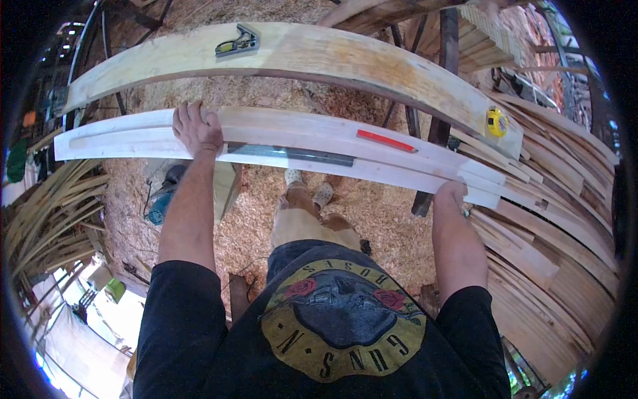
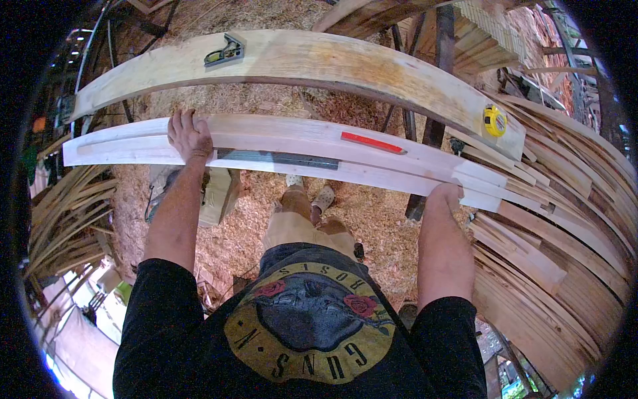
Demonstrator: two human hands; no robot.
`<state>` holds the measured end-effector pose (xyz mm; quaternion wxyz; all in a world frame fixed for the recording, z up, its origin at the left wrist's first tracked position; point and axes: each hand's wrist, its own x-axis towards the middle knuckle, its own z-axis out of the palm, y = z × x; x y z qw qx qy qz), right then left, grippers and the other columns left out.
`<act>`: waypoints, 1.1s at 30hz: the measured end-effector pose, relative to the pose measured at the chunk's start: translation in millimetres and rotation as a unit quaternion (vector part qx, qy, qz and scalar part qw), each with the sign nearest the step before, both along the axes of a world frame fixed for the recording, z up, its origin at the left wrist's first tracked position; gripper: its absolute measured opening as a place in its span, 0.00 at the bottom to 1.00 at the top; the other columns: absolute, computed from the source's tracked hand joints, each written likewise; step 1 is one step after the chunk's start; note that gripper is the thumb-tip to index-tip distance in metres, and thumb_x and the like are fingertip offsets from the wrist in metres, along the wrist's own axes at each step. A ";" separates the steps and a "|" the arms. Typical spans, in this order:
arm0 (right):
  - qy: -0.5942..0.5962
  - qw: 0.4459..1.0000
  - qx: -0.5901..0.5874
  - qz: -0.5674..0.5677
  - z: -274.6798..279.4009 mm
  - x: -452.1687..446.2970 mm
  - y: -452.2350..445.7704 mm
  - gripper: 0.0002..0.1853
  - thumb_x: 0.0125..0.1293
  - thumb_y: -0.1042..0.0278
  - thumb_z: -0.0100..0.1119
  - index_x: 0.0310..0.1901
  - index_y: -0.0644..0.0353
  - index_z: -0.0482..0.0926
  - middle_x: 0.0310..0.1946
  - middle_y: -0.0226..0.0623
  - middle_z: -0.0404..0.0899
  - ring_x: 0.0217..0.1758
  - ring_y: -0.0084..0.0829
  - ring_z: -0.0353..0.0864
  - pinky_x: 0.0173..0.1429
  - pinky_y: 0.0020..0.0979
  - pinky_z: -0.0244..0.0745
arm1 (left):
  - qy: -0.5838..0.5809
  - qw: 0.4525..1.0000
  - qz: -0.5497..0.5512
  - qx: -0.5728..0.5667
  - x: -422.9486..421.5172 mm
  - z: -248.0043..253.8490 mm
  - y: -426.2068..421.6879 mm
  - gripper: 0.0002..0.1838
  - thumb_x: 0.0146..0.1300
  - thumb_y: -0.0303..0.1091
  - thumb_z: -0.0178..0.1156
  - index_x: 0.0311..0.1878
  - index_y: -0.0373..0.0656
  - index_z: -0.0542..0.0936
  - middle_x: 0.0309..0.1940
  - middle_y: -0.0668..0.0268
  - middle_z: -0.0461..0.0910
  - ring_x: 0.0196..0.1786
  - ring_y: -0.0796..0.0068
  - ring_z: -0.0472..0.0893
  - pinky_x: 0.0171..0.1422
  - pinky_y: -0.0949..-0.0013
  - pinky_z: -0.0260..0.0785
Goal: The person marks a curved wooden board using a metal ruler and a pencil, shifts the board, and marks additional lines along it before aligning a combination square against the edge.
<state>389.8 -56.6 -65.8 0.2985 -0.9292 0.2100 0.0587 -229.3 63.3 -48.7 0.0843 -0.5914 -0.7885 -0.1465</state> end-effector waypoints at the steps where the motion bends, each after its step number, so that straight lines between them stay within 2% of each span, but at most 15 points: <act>1: -0.001 1.000 -0.006 0.001 -3.7 3.0 -1.3 0.40 0.72 0.49 0.33 0.66 0.85 0.69 0.68 0.64 0.73 0.74 0.58 0.71 0.82 0.45 0.59 | 0.000 1.000 0.001 -0.002 0.0 0.3 0.0 0.24 0.63 0.47 0.56 0.61 0.55 0.82 0.72 0.60 0.70 0.78 0.52 0.61 0.82 0.46 0.49; 8: -0.028 0.996 -0.082 0.010 -57.7 47.1 -16.3 0.40 0.72 0.49 0.33 0.66 0.84 0.70 0.68 0.63 0.73 0.74 0.57 0.71 0.82 0.44 0.60 | -0.004 1.000 -0.002 0.003 0.2 0.2 -0.5 0.24 0.63 0.47 0.56 0.61 0.54 0.82 0.72 0.60 0.70 0.78 0.53 0.61 0.82 0.45 0.48; 11: -0.004 0.996 -0.082 0.021 -50.5 43.2 -16.6 0.40 0.72 0.49 0.33 0.65 0.83 0.71 0.69 0.63 0.73 0.74 0.57 0.71 0.82 0.43 0.59 | -0.003 1.000 0.001 -0.003 0.7 1.0 -0.2 0.24 0.63 0.47 0.56 0.61 0.54 0.82 0.73 0.60 0.70 0.78 0.53 0.61 0.82 0.45 0.48; 13: 0.049 0.996 -0.055 0.057 23.5 -10.3 0.4 0.40 0.72 0.48 0.33 0.65 0.83 0.71 0.69 0.64 0.73 0.75 0.56 0.71 0.82 0.44 0.59 | -0.008 1.000 0.004 -0.006 0.7 1.6 0.1 0.24 0.63 0.47 0.56 0.61 0.54 0.82 0.73 0.60 0.70 0.78 0.53 0.61 0.82 0.46 0.48; 18: 0.076 0.994 0.010 0.084 83.1 -56.6 17.6 0.39 0.73 0.48 0.32 0.66 0.81 0.72 0.69 0.63 0.73 0.75 0.55 0.70 0.82 0.45 0.59 | -0.002 1.000 -0.003 -0.003 -1.8 -0.3 -0.7 0.24 0.63 0.47 0.55 0.61 0.54 0.82 0.73 0.59 0.70 0.78 0.53 0.60 0.82 0.46 0.48; 20: 0.051 0.996 -0.019 0.064 68.7 -43.2 13.2 0.37 0.73 0.48 0.34 0.61 0.81 0.76 0.63 0.64 0.77 0.70 0.57 0.75 0.76 0.48 0.66 | 0.001 1.000 -0.001 -0.011 -1.0 -0.1 -0.3 0.24 0.63 0.47 0.55 0.61 0.54 0.82 0.73 0.59 0.70 0.79 0.53 0.60 0.83 0.46 0.47; 22: -0.006 0.994 -0.104 0.015 18.6 -10.5 5.7 0.35 0.73 0.49 0.38 0.50 0.81 0.83 0.50 0.64 0.85 0.59 0.61 0.84 0.67 0.54 0.79 | 0.007 1.000 0.007 -0.023 -0.5 1.1 0.2 0.25 0.63 0.48 0.54 0.62 0.55 0.82 0.74 0.59 0.70 0.79 0.53 0.60 0.83 0.47 0.47; 25: 0.003 1.000 -0.028 -0.006 28.2 -18.1 9.0 0.35 0.74 0.49 0.37 0.52 0.79 0.82 0.51 0.64 0.85 0.60 0.60 0.83 0.69 0.54 0.77 | -0.005 1.000 0.003 -0.019 -0.8 2.5 -0.3 0.25 0.64 0.48 0.54 0.63 0.55 0.81 0.74 0.59 0.69 0.79 0.53 0.60 0.83 0.46 0.48; 28: 0.015 0.998 -0.031 0.062 4.6 0.6 -3.1 0.34 0.74 0.49 0.37 0.53 0.78 0.81 0.54 0.64 0.84 0.62 0.60 0.82 0.70 0.53 0.75 | 0.016 0.999 0.001 -0.030 -4.4 -1.0 0.8 0.26 0.64 0.48 0.54 0.64 0.55 0.81 0.74 0.58 0.69 0.79 0.52 0.60 0.82 0.46 0.49; 31: 0.012 0.999 -0.048 0.023 -16.1 16.4 -7.5 0.34 0.75 0.50 0.36 0.54 0.78 0.80 0.56 0.64 0.82 0.64 0.60 0.81 0.71 0.53 0.75 | 0.034 0.999 -0.004 -0.030 -10.9 -9.5 1.2 0.26 0.64 0.48 0.56 0.65 0.55 0.81 0.74 0.59 0.69 0.79 0.51 0.61 0.83 0.48 0.50; 33: 0.058 0.971 -0.069 0.219 18.1 -4.5 -16.3 0.35 0.76 0.51 0.33 0.60 0.79 0.78 0.63 0.64 0.78 0.70 0.58 0.76 0.77 0.49 0.66 | 0.050 0.998 -0.020 -0.035 -20.5 -18.1 1.7 0.26 0.64 0.48 0.58 0.65 0.55 0.80 0.74 0.58 0.69 0.79 0.51 0.62 0.83 0.48 0.50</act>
